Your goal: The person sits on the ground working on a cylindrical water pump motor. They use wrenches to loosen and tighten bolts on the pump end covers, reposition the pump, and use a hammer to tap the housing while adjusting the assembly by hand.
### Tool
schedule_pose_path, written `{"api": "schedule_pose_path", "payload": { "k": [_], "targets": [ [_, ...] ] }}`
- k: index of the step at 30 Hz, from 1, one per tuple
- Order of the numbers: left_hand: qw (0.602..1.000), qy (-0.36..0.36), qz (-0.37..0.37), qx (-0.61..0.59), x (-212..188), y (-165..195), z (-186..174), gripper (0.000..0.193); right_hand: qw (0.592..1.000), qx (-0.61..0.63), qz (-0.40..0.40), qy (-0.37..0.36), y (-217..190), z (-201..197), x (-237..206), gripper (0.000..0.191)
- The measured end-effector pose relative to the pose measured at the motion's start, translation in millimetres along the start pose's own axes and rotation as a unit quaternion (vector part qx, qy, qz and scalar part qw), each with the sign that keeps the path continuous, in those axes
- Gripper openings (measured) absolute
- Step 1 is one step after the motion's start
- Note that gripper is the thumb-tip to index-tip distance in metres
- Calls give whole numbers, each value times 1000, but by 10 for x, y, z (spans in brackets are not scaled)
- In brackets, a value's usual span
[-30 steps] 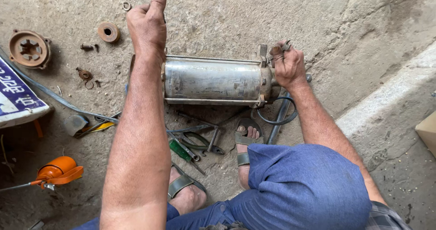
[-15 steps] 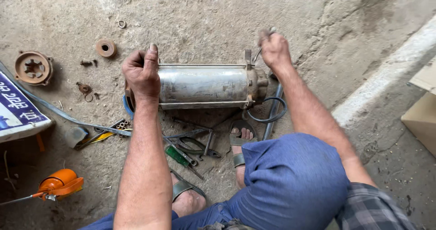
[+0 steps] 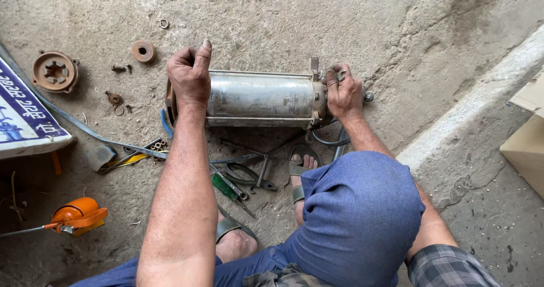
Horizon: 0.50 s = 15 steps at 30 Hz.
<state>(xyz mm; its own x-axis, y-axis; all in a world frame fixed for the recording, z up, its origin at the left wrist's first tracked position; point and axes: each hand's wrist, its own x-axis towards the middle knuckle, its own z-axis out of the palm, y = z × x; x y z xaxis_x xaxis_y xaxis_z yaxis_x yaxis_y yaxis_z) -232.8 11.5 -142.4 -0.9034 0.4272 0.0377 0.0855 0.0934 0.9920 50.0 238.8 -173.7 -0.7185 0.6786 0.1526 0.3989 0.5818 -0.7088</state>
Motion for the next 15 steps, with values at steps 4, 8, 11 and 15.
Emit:
{"api": "schedule_pose_path", "payload": {
  "k": [4,8,11,15],
  "targets": [
    [1000,0,6,24,2,24,3,49,995,1,60,-86,-70,-84,159,32],
    [1000,4,1,6,12,-13,15,49,996,-27,14,-86,-61,-99,199,28],
    [1000,3,-2,-4,13,-56,10,48,998,-41,-4,-47,-37,-57,138,25],
    [1000,2,23,7,15,-42,4,49,994,-61,-55,76,-26,44,224,17]
  ]
}}
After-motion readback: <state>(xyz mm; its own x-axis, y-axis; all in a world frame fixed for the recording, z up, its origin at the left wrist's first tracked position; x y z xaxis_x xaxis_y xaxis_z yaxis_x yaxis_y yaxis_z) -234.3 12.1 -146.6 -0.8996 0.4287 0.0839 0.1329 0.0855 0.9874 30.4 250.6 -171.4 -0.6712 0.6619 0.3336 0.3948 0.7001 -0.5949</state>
